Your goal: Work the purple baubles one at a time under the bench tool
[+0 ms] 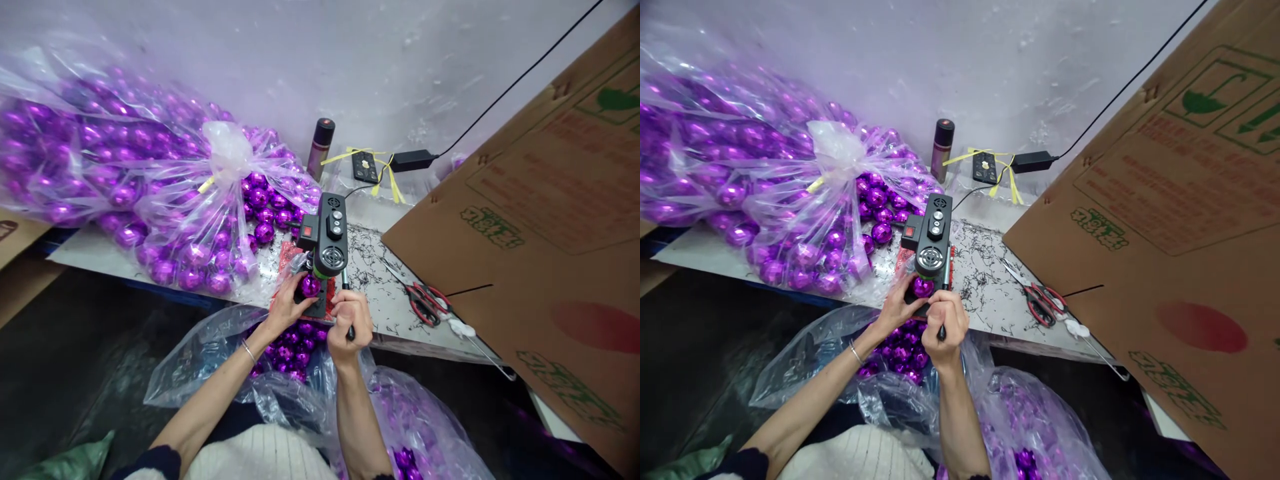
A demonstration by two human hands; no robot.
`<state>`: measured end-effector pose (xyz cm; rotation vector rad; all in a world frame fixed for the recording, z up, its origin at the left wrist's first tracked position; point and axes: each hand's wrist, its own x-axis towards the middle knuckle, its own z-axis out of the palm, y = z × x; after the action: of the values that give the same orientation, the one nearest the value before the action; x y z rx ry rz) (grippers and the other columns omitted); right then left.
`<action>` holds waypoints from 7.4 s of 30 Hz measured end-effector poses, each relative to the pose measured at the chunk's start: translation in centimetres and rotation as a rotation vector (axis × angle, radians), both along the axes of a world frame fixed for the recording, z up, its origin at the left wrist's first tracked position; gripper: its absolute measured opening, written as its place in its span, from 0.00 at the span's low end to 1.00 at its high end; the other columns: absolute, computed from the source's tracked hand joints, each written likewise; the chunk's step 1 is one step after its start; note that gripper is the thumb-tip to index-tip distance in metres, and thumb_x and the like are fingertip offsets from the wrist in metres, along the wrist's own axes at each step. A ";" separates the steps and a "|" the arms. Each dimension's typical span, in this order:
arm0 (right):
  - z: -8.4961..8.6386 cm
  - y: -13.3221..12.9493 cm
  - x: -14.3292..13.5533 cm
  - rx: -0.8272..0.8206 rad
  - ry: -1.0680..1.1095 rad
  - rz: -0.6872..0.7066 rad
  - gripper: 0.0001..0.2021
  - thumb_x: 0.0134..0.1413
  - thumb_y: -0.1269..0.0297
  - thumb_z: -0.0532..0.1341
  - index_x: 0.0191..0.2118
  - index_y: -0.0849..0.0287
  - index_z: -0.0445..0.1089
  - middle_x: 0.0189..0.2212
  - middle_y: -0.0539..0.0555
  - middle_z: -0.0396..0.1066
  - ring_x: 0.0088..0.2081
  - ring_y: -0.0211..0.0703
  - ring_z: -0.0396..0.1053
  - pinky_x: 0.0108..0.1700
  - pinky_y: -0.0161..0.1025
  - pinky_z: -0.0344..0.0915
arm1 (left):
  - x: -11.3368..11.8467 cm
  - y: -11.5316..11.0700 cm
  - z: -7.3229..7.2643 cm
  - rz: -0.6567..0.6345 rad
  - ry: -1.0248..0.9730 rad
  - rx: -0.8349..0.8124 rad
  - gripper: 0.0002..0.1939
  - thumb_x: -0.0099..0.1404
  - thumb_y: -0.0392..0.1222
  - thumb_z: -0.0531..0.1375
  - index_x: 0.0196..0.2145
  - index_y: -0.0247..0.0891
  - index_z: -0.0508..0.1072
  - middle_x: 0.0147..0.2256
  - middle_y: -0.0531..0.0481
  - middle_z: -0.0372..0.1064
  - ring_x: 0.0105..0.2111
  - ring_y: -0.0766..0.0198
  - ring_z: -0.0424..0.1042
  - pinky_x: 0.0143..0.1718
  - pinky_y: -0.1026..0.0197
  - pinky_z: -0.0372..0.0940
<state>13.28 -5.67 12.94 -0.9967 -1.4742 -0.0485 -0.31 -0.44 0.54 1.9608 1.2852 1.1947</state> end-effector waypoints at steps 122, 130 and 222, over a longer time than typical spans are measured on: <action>1.0 -0.2 -0.3 -0.018 0.022 -0.034 0.16 0.71 0.74 0.53 0.30 0.55 0.64 0.26 0.48 0.67 0.30 0.38 0.70 0.33 0.38 0.63 | -0.5 1.3 2.0 -0.041 0.166 -0.073 0.32 0.64 0.52 0.74 0.62 0.43 0.73 0.54 0.42 0.75 0.57 0.45 0.74 0.62 0.40 0.69; 0.0 -0.2 -0.6 -0.017 0.043 -0.055 0.16 0.73 0.71 0.51 0.30 0.55 0.64 0.28 0.49 0.67 0.31 0.38 0.69 0.33 0.38 0.63 | -0.5 0.8 0.4 -0.039 0.131 -0.008 0.34 0.66 0.55 0.72 0.64 0.40 0.71 0.57 0.38 0.76 0.60 0.42 0.74 0.64 0.38 0.67; 2.8 0.5 -1.1 -0.011 0.120 -0.085 0.18 0.73 0.71 0.53 0.28 0.55 0.63 0.22 0.46 0.63 0.30 0.38 0.70 0.33 0.39 0.63 | -1.3 0.0 1.1 -0.082 0.028 -0.013 0.32 0.72 0.51 0.67 0.68 0.40 0.66 0.62 0.35 0.74 0.64 0.43 0.75 0.65 0.37 0.70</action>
<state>12.15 -5.18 15.69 -1.0532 -1.3241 -0.0415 -1.58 -0.47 1.63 2.0079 1.2109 1.1205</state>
